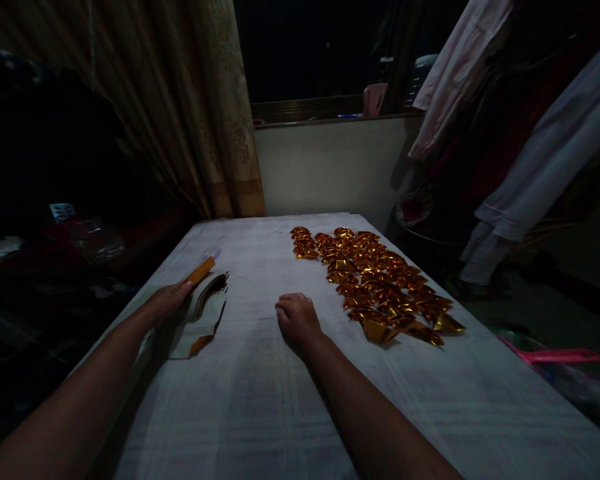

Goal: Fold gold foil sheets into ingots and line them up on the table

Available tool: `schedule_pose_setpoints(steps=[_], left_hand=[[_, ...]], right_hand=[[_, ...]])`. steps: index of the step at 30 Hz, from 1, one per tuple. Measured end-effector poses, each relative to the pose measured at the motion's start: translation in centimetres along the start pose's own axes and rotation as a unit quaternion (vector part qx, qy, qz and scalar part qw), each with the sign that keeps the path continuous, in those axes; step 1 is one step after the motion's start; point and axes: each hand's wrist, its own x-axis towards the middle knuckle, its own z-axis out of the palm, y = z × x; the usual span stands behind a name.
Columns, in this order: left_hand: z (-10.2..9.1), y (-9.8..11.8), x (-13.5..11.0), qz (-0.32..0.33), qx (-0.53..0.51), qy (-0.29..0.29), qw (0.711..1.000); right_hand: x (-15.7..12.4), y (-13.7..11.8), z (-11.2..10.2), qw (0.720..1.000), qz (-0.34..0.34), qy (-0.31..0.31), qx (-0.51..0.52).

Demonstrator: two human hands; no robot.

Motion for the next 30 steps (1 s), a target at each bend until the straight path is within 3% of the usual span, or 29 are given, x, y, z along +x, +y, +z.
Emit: schedule_pose_setpoints(steps=[7,13,19,21,25,30], left_hand=[[-1.9,2.3,-1.6,-0.021,0.010,-0.020,1.000],[-2.3,5.2,-4.9,0.045,0.010,-0.022,0.999],[0.3,9.7,-9.5,0.150,0.010,-0.057,0.987],[1.6,11.5,-11.2,0.198,0.065,-0.076,0.975],[4.1,14.3,-13.9,0.215,0.082,-0.091,0.969],[5.6,16.1,-15.0,0.213,0.085,-0.120,0.966]], right_hand=[[-0.2,0.4,-0.3,1.000,-0.008,0.002,-0.010],[-2.0,1.6,-1.5,0.999,-0.036,0.000,-0.011],[-4.2,2.8,-2.9,0.999,-0.030,0.014,-0.006],[-5.0,2.8,-3.4,0.999,-0.020,0.035,-0.002],[-6.3,1.8,-4.4,0.998,-0.045,0.052,-0.010],[-6.8,1.2,-4.9,0.991,-0.132,-0.012,-0.022]])
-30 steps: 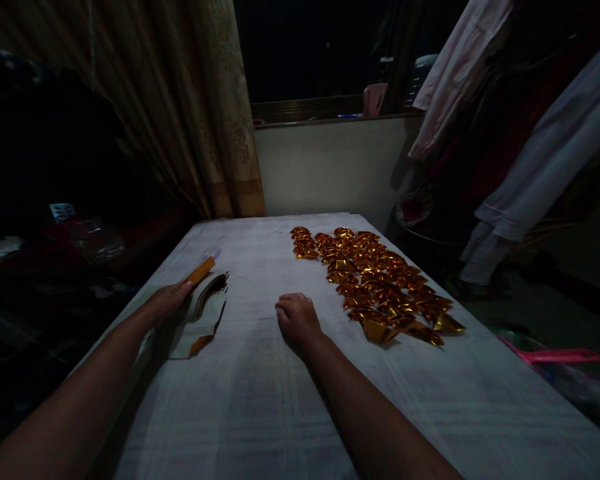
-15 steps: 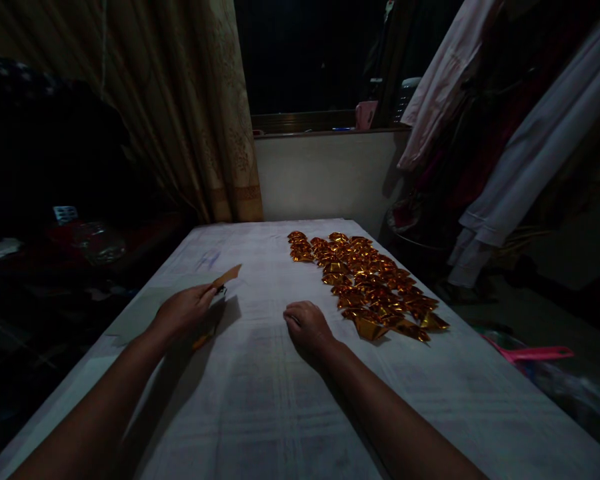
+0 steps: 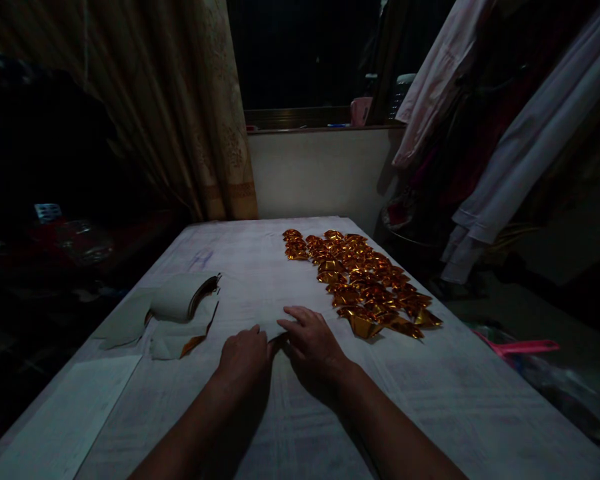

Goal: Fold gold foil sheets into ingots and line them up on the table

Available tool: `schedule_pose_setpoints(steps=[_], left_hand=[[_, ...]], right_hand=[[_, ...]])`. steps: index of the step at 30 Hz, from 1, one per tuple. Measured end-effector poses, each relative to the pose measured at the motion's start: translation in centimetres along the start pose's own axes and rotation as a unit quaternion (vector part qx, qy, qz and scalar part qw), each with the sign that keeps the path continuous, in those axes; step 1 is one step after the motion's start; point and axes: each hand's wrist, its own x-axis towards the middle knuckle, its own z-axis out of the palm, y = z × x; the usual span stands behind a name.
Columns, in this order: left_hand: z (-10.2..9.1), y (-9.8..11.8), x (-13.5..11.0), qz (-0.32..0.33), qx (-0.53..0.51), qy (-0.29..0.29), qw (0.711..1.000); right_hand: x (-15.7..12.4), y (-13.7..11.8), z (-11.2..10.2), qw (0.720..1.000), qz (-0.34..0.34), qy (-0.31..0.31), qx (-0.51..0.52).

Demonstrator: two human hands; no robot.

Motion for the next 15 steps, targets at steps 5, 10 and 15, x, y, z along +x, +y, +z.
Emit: schedule_pose_setpoints(steps=[5,10,15], left_hand=[[-0.2,0.1,0.1,0.000,-0.010,-0.007,1.000],[0.3,-3.5,-0.4,0.093,-0.078,-0.014,0.993],[2.2,-8.9,-0.1,0.150,-0.201,-0.028,0.968]], right_hand=[[-0.1,0.7,0.6,0.999,-0.016,-0.044,0.005],[0.0,1.0,0.7,0.999,-0.008,-0.037,0.004],[0.1,0.8,0.2,0.999,-0.002,-0.050,0.004]])
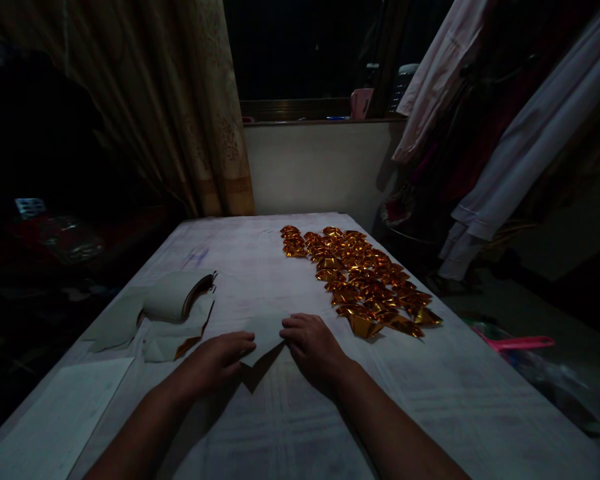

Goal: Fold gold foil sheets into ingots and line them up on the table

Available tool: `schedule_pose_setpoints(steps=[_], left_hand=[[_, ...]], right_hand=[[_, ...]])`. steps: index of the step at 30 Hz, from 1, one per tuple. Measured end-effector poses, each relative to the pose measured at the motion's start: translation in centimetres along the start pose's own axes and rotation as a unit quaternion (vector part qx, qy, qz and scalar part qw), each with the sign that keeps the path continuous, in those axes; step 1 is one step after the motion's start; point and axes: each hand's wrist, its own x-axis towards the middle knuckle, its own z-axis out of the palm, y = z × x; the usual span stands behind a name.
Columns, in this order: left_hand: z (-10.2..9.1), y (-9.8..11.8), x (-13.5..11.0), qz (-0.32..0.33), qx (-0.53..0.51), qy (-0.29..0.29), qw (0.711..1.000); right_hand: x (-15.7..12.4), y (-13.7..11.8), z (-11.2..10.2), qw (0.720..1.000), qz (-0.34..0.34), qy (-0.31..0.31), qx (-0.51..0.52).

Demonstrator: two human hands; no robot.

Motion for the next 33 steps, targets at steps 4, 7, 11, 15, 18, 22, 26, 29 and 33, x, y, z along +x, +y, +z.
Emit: schedule_pose_setpoints(steps=[4,7,11,15,18,22,26,29,33], left_hand=[[0.9,-0.9,0.0,0.012,-0.037,0.092,0.995],[2.1,0.4,0.0,0.020,0.024,0.175,0.984],[3.5,2.1,-0.2,0.059,0.145,0.205,0.966],[4.5,2.5,-0.1,0.110,0.197,0.228,0.947],[4.8,2.8,-0.1,0.125,0.186,0.230,0.947],[4.2,3.4,-0.6,0.103,0.081,0.200,0.971],[3.4,2.8,-1.0,0.069,-0.019,0.200,0.977],[3.2,2.0,-1.3,0.035,-0.069,0.200,0.977],[3.1,2.3,-1.6,-0.006,-0.143,0.165,0.976]], right_hand=[[-0.3,-0.4,-0.3,1.000,-0.004,-0.018,0.007],[-0.5,-0.7,-0.3,1.000,-0.019,-0.005,0.009],[-0.4,-1.3,-0.1,0.998,-0.060,0.024,0.026],[-0.3,-1.8,0.0,0.996,-0.086,0.019,0.035],[-0.3,-1.7,-0.3,0.997,-0.071,-0.018,0.023],[-0.3,-1.2,-1.2,0.996,-0.026,-0.077,0.038],[-0.1,-1.0,-2.0,0.990,0.022,-0.106,0.087],[-0.1,-1.0,-2.3,0.982,0.060,-0.117,0.133],[-0.3,-1.0,-2.3,0.949,0.135,-0.146,0.245]])
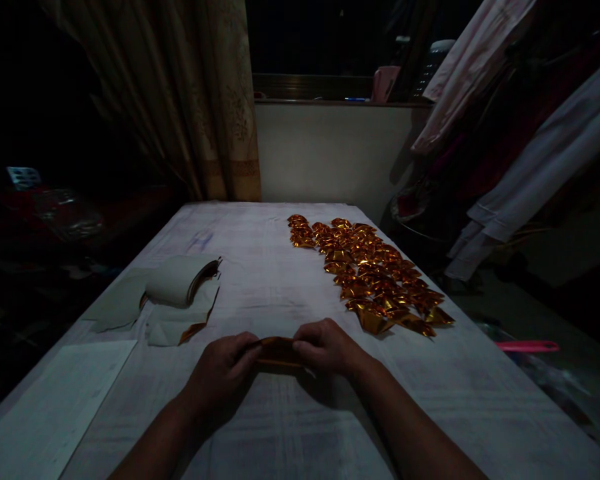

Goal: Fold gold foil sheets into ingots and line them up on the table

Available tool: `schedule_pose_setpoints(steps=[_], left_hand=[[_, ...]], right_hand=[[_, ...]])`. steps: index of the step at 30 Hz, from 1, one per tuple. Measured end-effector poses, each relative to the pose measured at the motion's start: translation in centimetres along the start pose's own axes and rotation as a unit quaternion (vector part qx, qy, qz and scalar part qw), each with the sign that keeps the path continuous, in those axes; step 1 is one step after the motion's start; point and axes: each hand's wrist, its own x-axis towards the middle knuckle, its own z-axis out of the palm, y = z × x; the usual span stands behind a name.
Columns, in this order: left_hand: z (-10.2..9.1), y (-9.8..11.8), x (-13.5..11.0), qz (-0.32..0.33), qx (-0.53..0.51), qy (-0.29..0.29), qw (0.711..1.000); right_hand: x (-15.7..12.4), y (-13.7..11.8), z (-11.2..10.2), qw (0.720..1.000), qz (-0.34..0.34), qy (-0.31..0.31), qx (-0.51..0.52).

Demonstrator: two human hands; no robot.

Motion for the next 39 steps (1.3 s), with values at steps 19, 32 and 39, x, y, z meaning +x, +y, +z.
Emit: schedule_pose_setpoints(steps=[19,32,39], left_hand=[[-0.6,1.8,3.1,-0.067,0.230,-0.036,0.970],[-0.3,0.6,3.7,-0.019,0.152,-0.039,0.987],[-0.2,0.0,3.7,-0.029,0.094,-0.026,0.995]], right_hand=[[1.7,0.6,1.6,0.970,0.046,0.098,-0.217],[1.8,0.6,1.3,0.972,0.041,0.105,-0.205],[1.5,1.6,0.7,0.987,0.001,0.121,-0.103]])
